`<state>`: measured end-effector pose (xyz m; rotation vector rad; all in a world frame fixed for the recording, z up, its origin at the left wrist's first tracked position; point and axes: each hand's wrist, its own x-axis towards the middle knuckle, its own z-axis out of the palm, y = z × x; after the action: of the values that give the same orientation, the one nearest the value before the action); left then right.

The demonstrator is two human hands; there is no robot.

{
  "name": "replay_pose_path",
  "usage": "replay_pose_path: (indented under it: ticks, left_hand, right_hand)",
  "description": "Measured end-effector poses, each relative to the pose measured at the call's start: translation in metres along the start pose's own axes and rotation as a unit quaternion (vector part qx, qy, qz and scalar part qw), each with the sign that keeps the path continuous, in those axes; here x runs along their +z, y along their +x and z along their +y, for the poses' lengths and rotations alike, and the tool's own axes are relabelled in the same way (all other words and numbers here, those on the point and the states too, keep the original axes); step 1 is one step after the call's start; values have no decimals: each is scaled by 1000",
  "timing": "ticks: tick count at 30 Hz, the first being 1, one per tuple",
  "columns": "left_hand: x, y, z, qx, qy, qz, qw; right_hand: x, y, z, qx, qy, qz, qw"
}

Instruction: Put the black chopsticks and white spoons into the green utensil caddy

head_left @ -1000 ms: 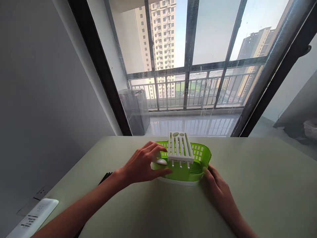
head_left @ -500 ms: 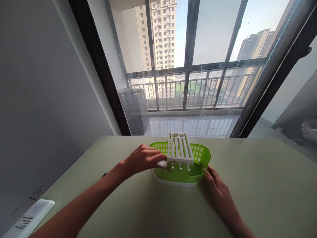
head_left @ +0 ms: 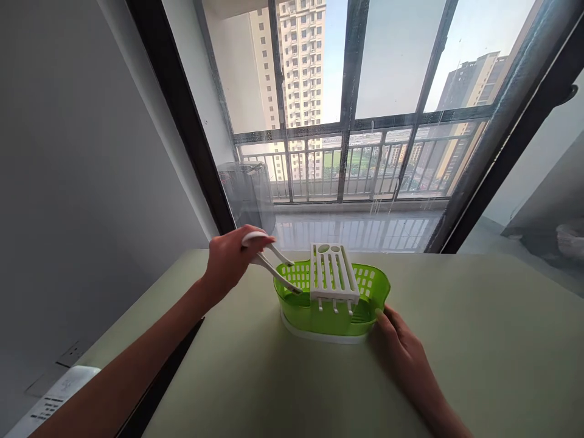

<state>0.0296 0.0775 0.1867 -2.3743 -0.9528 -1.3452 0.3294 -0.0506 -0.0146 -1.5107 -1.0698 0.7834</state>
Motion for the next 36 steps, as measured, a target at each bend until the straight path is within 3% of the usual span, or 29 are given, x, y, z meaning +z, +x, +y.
replay_pose_path:
  ticks: [2,5,7,11,17,20,26,36]
  left_hand:
    - [-2,3,-12,-165,4,44,985]
    - [-8,1,-36,-356,-43,52,932]
    - [-14,-8,-55,-420,-89,0,903]
    - [-32,-41,-83,-466,-137,-154,860]
    - [-58,-94,-85,-481,-143,-387,773]
    - [-62,-111,-83,-454,-131,-467,747]
    - [-57,-130,-81,-398,-127,-520,745]
    - [-55,-137,-73,-313,-116,-555,762]
  right_hand:
    - [0,0,0,-2,0,0,1000]
    - [0,0,1,-4,-1,-1,1000]
    - [0,0,2,-7,0,-3,1000]
    - [1,1,3,-4,0,-2,1000]
    - [0,2,4,-9,-1,0,1000]
    - [-1,1,6,-4,-6,2,1000]
    - [-3,0,7,-2,-9,-2,1000]
    - [-5,1,5,-3,-9,-5,1000]
